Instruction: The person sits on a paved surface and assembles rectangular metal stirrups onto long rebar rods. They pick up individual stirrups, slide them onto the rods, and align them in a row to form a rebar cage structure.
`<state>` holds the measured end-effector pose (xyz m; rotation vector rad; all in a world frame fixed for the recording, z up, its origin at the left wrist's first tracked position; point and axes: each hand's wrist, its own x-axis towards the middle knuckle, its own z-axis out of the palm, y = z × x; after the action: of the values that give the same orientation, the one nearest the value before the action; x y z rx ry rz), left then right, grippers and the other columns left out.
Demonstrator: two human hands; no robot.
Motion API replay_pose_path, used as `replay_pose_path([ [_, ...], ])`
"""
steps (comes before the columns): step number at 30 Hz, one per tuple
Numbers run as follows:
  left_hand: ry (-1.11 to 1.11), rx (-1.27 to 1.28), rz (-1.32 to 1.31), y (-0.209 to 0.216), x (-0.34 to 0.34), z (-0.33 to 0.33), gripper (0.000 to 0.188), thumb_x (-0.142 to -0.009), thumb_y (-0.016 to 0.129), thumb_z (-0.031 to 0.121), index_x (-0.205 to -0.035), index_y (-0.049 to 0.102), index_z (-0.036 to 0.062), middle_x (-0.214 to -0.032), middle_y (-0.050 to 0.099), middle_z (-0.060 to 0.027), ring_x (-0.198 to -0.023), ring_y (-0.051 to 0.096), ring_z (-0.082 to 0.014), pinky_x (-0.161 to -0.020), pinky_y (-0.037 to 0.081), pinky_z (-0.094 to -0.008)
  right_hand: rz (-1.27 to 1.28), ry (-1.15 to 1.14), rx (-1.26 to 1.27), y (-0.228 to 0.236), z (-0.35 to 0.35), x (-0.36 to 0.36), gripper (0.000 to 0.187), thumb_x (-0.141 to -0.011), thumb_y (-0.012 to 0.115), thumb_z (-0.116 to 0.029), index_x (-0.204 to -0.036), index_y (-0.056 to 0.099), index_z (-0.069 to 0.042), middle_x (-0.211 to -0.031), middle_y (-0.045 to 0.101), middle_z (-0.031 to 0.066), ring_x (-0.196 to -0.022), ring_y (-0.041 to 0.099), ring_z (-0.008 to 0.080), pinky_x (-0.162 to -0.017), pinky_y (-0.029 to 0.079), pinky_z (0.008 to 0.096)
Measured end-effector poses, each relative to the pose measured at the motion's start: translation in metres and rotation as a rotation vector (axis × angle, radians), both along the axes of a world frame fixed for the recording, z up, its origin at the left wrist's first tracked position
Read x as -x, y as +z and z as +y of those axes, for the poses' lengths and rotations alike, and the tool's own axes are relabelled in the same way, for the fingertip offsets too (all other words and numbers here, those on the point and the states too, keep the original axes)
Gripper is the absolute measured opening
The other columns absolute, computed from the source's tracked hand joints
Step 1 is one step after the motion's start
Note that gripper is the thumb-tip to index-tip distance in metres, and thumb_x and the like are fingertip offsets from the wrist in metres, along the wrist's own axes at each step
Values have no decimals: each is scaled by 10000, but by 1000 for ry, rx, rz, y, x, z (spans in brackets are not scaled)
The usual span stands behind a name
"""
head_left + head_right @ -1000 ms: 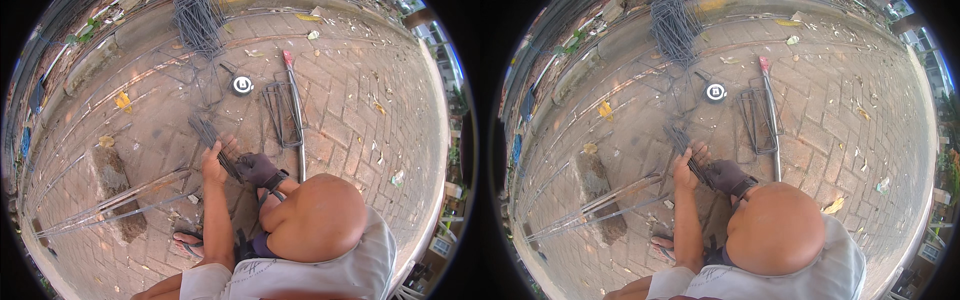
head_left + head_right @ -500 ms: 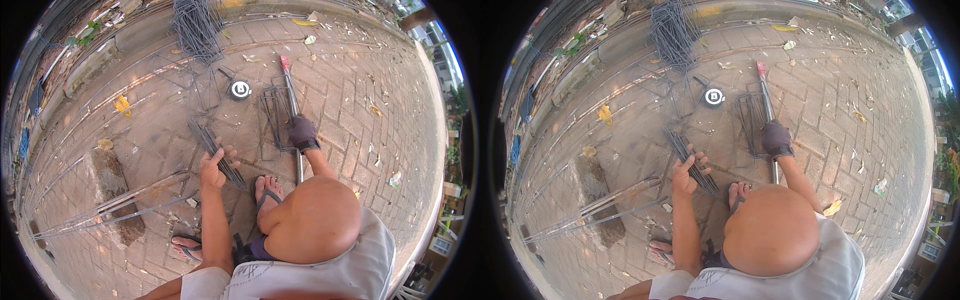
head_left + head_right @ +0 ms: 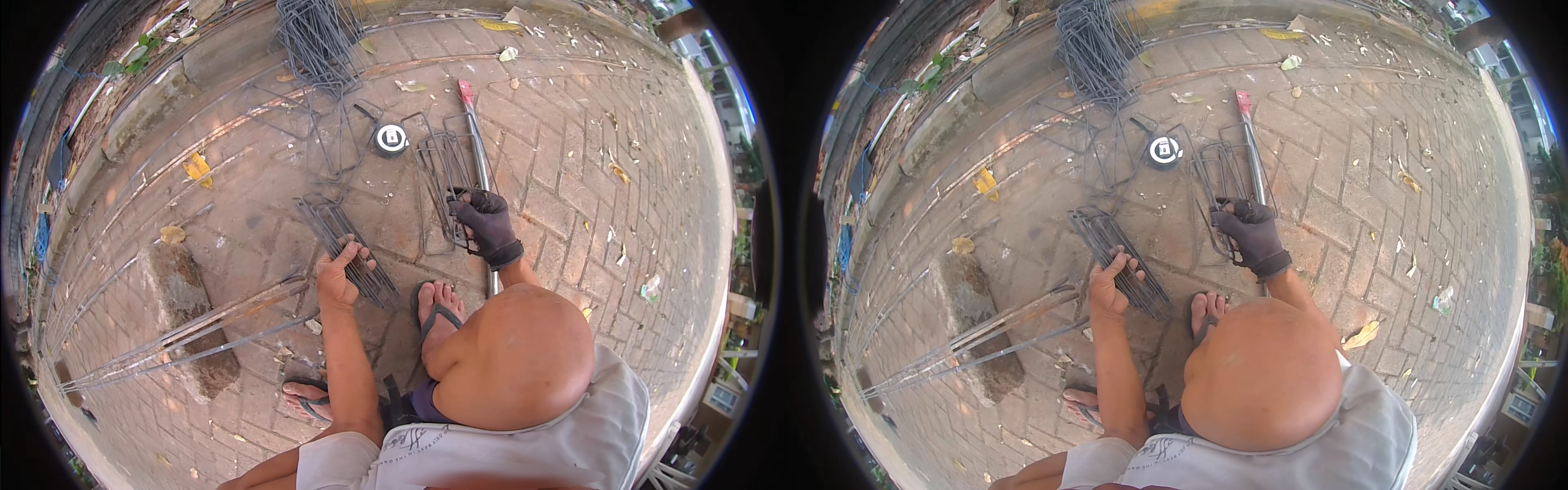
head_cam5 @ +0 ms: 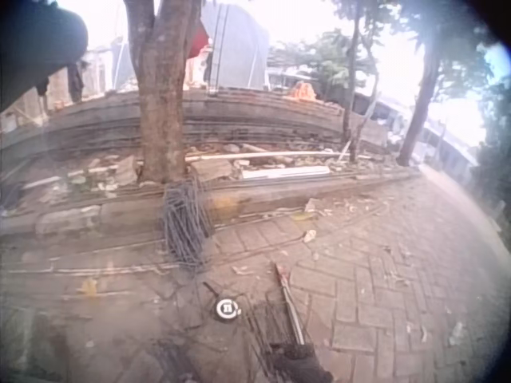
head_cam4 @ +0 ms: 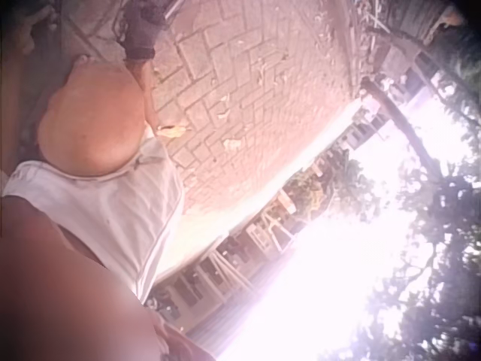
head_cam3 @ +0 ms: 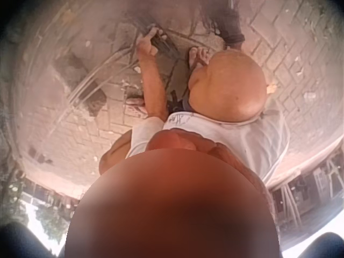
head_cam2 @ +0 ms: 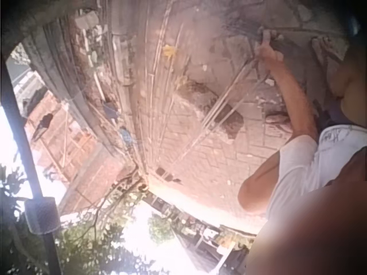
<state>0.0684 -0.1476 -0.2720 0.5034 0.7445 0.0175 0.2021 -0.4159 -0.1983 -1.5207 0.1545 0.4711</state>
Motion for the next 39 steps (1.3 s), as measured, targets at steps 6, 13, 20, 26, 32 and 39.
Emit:
replay_pose_path([
  [6,-4,-14,4,4,-3,-1,208,-960,731,42,-1154,664,10,-1035,724,-135,-927,748,-265,-691,685,-459,170,170,-135,-5,26,31,83,-943,751,-97,-928,737,-17,-704,633,-33,-544,500,14,-477,338,203],
  [13,-41,37,-62,4,-4,0,155,-975,714,55,-1109,641,29,-1078,725,-160,-998,744,-299,-711,690,-498,360,232,-372,-24,31,42,150,-965,737,-110,-900,702,20,-738,650,21,-753,678,93,-784,548,249],
  [20,-23,68,-53,1,-2,3,133,-973,707,40,-1092,648,50,-1041,731,-162,-951,756,-295,-690,697,-499,-468,343,103,-14,36,30,106,-930,739,-89,-1013,715,-27,-984,754,110,-1039,733,251,-896,559,384],
  [26,-22,49,-70,3,-1,4,144,-967,712,40,-1099,655,43,-1021,730,-173,-883,765,-291,-648,699,-461,-963,681,489,25,30,-20,261,-810,747,-24,-1050,730,-124,-1318,667,195,-1251,628,413,-1056,482,487],
  [32,-63,74,-100,-2,-1,7,187,-986,711,77,-1132,620,3,-1025,715,-182,-894,745,-283,-712,677,-468,-1019,1020,454,11,55,-38,300,-803,655,18,-1061,729,-116,-1106,685,147,-919,686,374,-790,557,446],
  [39,-56,61,-165,-3,1,4,150,-996,686,59,-1117,623,-4,-1070,716,-208,-940,745,-308,-759,679,-468,-811,1129,423,-11,86,-41,297,-800,678,6,-1078,714,-95,-1179,700,152,-980,685,406,-832,560,474],
])
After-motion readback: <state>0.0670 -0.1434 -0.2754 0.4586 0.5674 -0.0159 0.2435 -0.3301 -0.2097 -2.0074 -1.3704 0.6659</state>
